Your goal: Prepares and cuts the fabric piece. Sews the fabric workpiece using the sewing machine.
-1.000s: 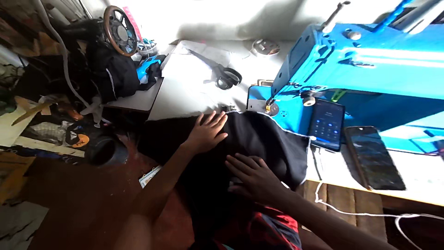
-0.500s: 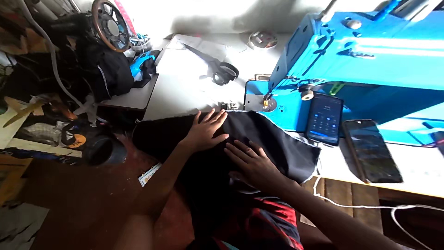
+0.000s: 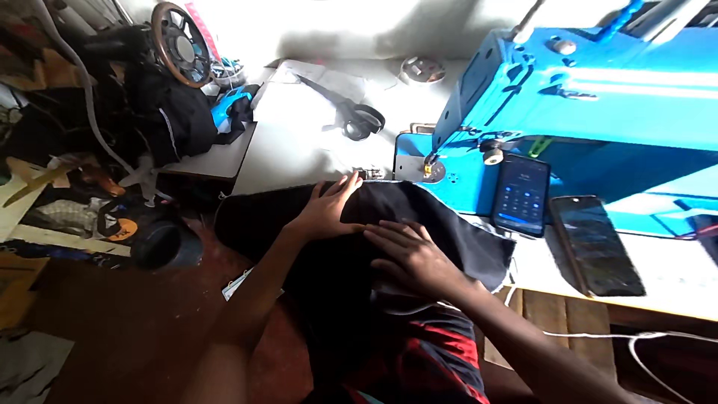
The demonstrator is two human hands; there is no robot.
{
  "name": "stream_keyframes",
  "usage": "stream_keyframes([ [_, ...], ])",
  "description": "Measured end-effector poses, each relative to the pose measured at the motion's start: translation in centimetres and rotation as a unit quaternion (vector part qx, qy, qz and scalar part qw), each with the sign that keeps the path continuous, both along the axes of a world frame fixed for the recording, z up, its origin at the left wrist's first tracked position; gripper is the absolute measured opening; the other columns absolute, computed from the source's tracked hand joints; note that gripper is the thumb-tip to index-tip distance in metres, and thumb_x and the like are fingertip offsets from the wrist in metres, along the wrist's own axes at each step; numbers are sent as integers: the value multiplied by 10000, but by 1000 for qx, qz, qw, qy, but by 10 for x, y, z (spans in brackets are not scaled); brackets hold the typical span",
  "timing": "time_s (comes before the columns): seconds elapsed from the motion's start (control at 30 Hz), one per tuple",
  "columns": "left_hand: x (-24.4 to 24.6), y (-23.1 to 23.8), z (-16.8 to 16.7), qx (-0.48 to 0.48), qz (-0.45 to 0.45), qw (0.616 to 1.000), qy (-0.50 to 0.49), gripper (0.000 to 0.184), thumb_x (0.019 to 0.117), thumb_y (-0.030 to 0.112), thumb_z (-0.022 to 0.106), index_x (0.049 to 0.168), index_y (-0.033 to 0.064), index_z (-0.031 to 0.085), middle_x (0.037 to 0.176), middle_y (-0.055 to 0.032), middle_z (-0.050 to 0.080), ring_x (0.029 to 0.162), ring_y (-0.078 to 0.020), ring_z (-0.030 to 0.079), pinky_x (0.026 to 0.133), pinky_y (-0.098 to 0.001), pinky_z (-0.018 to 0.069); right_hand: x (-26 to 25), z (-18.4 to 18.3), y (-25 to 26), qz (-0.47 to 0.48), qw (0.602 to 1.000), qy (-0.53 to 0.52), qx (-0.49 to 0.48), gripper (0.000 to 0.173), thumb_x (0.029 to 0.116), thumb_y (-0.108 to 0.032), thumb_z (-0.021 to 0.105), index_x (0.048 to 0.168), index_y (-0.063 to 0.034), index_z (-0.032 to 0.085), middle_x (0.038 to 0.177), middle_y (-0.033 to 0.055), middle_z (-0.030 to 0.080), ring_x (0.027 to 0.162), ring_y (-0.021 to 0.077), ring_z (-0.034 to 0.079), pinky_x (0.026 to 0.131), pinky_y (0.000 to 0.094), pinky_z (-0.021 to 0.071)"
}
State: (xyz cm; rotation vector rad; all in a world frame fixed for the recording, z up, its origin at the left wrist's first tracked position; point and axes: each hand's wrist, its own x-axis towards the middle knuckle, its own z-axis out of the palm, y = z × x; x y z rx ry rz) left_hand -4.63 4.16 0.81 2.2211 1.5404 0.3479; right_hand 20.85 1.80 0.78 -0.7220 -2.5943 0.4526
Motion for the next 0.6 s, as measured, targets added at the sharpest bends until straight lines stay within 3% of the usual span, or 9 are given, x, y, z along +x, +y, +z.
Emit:
stream_keyframes([
  [0.07,0,1,-2,-3,2,1000,1,1092,840,627,721,1650,119,193,1692,12,284,1582,-191,181,1233,-644,10,-4,-3,14,-12,1000,1,15,500,1083,-463,411,1359,-139,672,1414,27,650,1357,280,566,1126,582,396],
  [0.23,0,1,-1,-3,-2,1000,4,1117,846,630,712,1651,91,157,1685,0,302,1580,-191,192,1234,-638,-7,-17,-9,43,-2,999,-28,38,479,1096,-431,388,1335,-145,689,1445,24,626,1404,315,512,1150,624,333],
  [0.5,0,-3,-6,45,4,999,12,1106,864,643,684,1654,95,137,1666,-53,340,1560,-199,259,1249,-620,51,-32,-8,86,18,995,-53,79,382,1067,-312,466,1327,-147,693,1440,22,629,1384,317,529,1097,644,358],
  [0.57,3,-12,-8,82,32,996,28,1000,920,632,622,1650,109,184,1675,-47,322,1565,-228,246,1247,-626,92,-33,-10,91,27,995,-47,84,367,1058,-266,480,1339,-154,688,1445,15,625,1378,305,537,1108,620,369],
  [0.6,6,-21,-11,117,52,991,27,895,956,597,588,1629,99,273,1666,-62,341,1562,-259,256,1239,-643,113,-32,-12,93,28,995,-44,81,373,1060,-267,479,1356,-161,679,1454,6,618,1383,291,534,1116,605,371],
])
